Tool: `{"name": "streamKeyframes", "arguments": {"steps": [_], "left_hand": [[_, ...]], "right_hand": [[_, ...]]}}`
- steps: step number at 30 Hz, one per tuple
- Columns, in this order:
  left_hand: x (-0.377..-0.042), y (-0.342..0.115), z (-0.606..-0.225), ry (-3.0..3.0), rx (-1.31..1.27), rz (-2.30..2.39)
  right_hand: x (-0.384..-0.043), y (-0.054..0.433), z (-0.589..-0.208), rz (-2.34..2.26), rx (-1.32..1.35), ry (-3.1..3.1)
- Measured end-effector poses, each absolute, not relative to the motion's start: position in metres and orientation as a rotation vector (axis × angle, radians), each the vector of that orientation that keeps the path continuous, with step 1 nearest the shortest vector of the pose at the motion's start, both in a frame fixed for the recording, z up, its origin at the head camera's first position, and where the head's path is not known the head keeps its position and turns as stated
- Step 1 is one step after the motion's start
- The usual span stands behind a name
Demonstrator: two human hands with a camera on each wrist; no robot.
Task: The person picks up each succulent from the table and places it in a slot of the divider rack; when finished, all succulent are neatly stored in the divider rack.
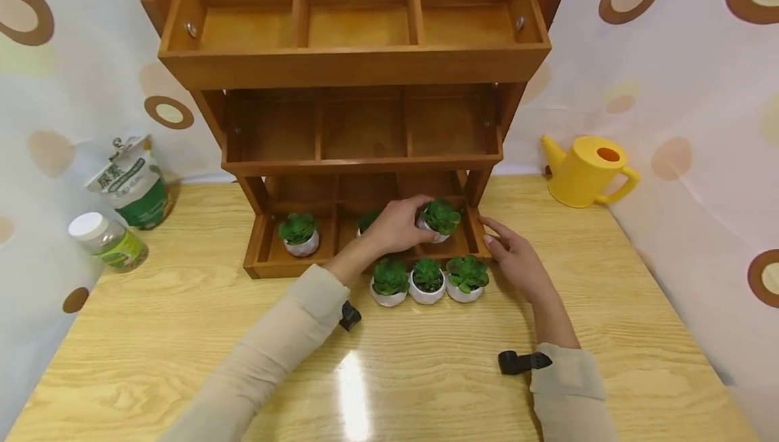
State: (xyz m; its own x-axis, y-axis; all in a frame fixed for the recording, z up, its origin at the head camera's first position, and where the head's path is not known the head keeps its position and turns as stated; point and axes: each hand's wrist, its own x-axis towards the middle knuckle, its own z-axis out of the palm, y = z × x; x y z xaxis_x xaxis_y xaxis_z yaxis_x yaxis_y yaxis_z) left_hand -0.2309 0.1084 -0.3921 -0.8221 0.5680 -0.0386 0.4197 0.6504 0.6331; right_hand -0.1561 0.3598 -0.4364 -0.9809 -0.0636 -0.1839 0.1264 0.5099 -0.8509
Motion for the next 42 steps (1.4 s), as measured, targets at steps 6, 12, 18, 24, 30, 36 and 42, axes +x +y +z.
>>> {"name": "streamKeyframes", "arguments": {"steps": [6, 12, 18, 24, 30, 36, 42], "left_hand": [[-0.230, 0.121, -0.392, 2.623, 0.792, 0.898], [-0.229, 0.131, -0.394, 2.615, 0.795, 0.810], [-0.232, 0.135, -0.397, 2.589, 0.801, 0.752], [-0.233, 0.134, -0.397, 2.573, 0.750, 0.748], [-0.232, 0.132, -0.393, 2.597, 0.696, 0.775], [-0.228, 0.118, -0.383, 2.610, 0.722, 0.871], [-0.216, 0.086, -0.367, 2.561, 0.804, 1.043]], "right_hand": [[-0.157, 0.360, -0.436, -1.461, 0.059, 2.576], [-0.155, 0.359, -0.435, -1.447, 0.058, 2.589], [-0.153, 0.358, -0.435, -1.445, 0.053, 2.598], [-0.155, 0.359, -0.438, -1.465, 0.049, 2.580], [-0.156, 0.359, -0.439, -1.455, 0.049, 2.585], [-0.156, 0.359, -0.439, -1.434, 0.045, 2.590], [-0.156, 0.360, -0.437, -1.402, 0.049, 2.611]]}}
